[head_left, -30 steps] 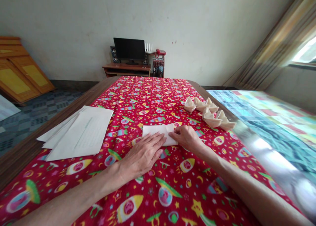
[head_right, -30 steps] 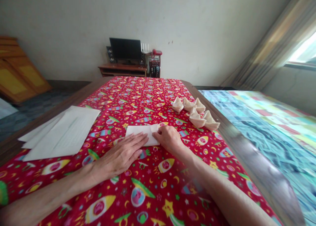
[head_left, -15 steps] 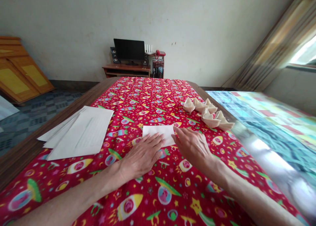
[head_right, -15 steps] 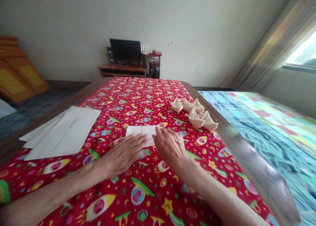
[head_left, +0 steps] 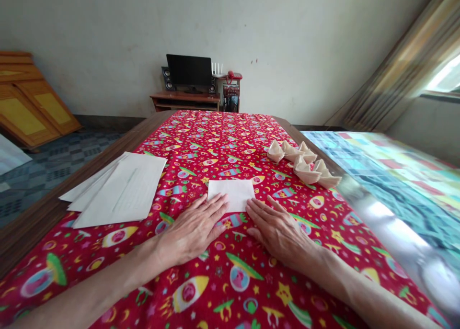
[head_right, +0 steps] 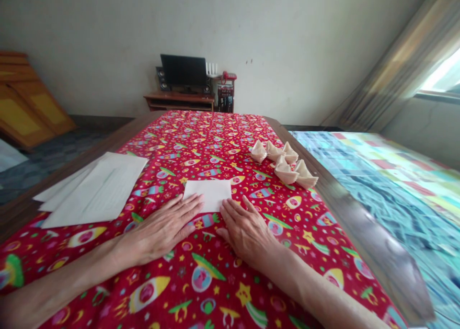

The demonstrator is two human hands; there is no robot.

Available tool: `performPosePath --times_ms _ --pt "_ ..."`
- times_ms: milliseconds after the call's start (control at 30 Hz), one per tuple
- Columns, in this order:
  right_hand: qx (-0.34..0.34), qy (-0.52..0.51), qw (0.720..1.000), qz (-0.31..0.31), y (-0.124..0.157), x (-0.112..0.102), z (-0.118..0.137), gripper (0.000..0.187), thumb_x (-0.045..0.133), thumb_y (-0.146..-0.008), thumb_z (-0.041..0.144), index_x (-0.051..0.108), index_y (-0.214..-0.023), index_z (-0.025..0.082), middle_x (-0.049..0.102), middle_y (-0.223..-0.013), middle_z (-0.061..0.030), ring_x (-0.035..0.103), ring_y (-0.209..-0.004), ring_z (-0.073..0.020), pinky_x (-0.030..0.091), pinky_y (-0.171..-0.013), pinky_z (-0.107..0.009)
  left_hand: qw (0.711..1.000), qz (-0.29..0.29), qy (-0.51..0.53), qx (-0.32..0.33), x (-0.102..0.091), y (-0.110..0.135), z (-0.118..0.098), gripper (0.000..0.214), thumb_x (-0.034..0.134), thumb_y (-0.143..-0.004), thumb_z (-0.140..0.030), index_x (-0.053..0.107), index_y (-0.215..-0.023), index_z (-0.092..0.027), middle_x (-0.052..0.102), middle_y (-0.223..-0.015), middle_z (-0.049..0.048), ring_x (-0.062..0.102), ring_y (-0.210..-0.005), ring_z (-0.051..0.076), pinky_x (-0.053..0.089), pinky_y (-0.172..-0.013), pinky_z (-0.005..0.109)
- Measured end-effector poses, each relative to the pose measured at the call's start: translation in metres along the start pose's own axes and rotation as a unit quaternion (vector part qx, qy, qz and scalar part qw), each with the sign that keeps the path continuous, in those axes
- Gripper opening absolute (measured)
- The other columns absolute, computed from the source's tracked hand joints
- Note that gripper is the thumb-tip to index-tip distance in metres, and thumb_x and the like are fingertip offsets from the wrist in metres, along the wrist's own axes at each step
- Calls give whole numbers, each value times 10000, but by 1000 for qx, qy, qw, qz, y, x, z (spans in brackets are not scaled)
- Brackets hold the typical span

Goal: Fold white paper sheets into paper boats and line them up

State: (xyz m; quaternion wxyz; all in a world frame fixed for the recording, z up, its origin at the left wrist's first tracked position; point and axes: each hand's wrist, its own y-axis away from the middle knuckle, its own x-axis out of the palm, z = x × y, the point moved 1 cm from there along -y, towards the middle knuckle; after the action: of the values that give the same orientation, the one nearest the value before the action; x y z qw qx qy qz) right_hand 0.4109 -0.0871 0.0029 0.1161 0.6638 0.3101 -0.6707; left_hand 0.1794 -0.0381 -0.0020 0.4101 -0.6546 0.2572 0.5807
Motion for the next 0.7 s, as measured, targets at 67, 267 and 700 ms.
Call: performPosePath --times_ms 67,267,700 --pt "3 -4 1000 -1 2 -1 -2 428 390 -955 314 505 -1294 80 509 -1330 -152 464 -1248 -259 387 -1053 -431 1000 9 -4 -2 -3 9 5 468 328 -970 -371 346 -1400 -187 334 -1475 62 304 -1361 185 232 -1120 366" --pt "2 6 1000 -4 1 -3 -1 388 379 -955 275 535 -1258 89 548 -1291 -152 507 -1207 -260 383 -1040 -470 1000 -4 -22 -13 -6 22 9 452 350 -962 -362 402 -1367 -167 380 -1453 69 340 -1341 202 233 -1117 385" --pt "29 8 999 -33 -3 4 2 330 376 -958 240 586 -1193 142 588 -1254 -103 546 -1164 -237 412 -1004 -443 997 -4 57 51 4 -22 -20 466 355 -964 -333 337 -1399 -168 382 -1453 64 313 -1357 174 240 -1128 373"
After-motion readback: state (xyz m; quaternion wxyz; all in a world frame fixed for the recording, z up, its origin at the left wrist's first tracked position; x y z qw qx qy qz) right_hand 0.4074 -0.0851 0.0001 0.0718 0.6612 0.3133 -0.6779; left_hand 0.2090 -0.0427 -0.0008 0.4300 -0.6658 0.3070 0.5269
